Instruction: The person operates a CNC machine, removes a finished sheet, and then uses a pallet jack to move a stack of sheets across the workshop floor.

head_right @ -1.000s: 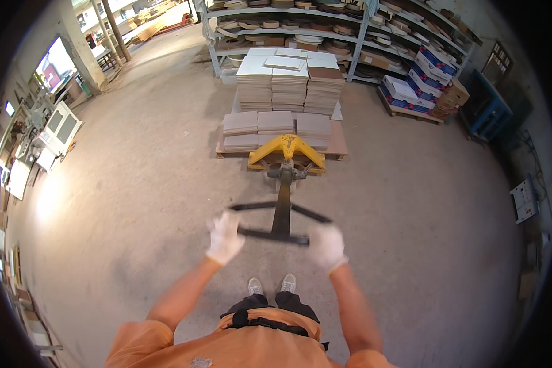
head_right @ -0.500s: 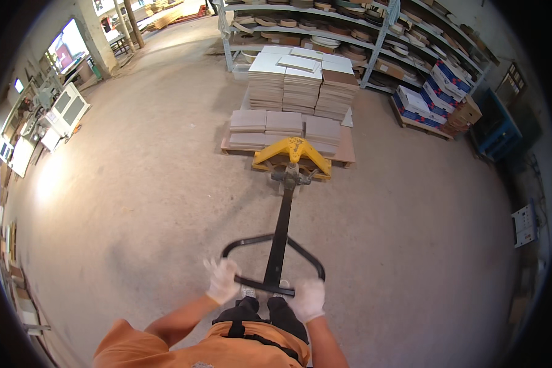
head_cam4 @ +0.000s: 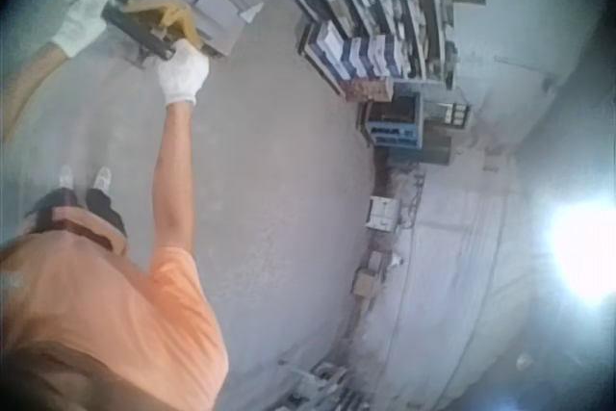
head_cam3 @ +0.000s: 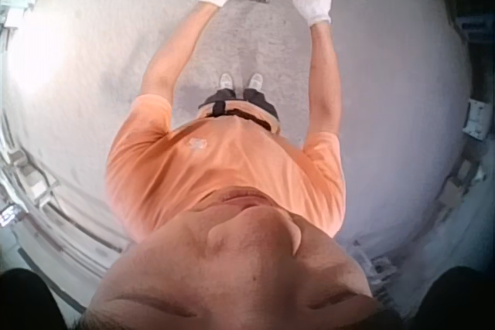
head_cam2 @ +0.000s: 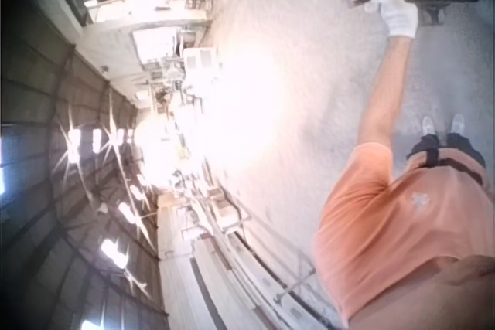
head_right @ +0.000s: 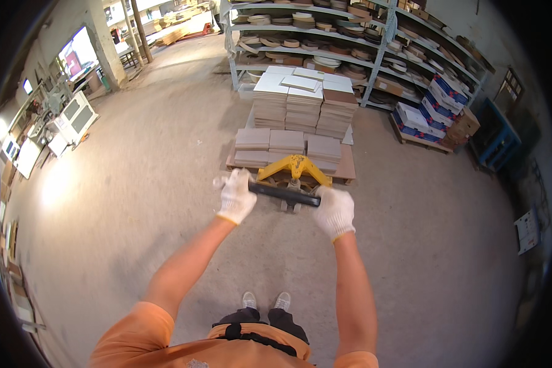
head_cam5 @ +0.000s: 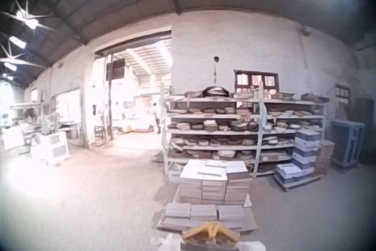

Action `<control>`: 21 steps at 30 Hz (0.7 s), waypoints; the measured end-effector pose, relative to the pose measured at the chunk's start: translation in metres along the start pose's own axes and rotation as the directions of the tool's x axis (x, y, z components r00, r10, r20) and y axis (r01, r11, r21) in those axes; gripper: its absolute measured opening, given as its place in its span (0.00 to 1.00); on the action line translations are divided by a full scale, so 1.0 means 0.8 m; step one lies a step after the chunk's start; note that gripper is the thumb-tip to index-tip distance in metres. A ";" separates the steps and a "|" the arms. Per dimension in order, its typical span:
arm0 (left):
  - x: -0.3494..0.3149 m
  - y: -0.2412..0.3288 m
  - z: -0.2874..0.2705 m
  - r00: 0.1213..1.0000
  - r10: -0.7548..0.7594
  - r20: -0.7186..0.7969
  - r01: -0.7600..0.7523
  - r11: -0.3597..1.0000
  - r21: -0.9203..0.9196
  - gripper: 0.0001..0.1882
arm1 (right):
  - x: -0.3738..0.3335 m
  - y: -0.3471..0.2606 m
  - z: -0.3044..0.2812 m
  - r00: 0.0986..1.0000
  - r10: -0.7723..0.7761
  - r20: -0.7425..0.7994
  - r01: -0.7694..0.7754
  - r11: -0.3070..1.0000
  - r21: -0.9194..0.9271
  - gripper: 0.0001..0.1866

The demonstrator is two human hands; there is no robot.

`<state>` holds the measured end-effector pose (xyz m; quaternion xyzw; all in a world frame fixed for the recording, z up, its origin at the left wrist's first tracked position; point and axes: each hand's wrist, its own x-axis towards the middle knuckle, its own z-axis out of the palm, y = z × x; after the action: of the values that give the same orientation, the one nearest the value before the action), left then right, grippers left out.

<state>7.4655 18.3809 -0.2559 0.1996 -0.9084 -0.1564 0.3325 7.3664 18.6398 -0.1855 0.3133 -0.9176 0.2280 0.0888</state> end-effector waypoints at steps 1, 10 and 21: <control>0.005 0.002 0.002 1.000 -0.010 0.027 0.009 0.999 0.037 0.11 | 0.001 0.002 0.000 1.000 0.009 -0.002 -0.009 1.000 0.013 0.05; -0.388 -0.060 -0.045 0.946 0.074 0.315 -0.104 0.991 0.079 0.11 | -0.326 -0.008 0.132 0.878 0.010 0.479 -0.014 1.000 0.004 0.10; -0.174 -0.025 -0.027 0.992 0.115 0.057 -0.117 0.992 0.036 0.18 | -0.125 0.009 0.040 0.944 -0.236 0.232 0.231 0.972 0.050 0.08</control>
<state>7.5826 18.4251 -0.3239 0.1486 -0.9301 -0.1242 0.3120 7.4406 18.6830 -0.2471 0.4455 -0.8755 0.1872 0.0020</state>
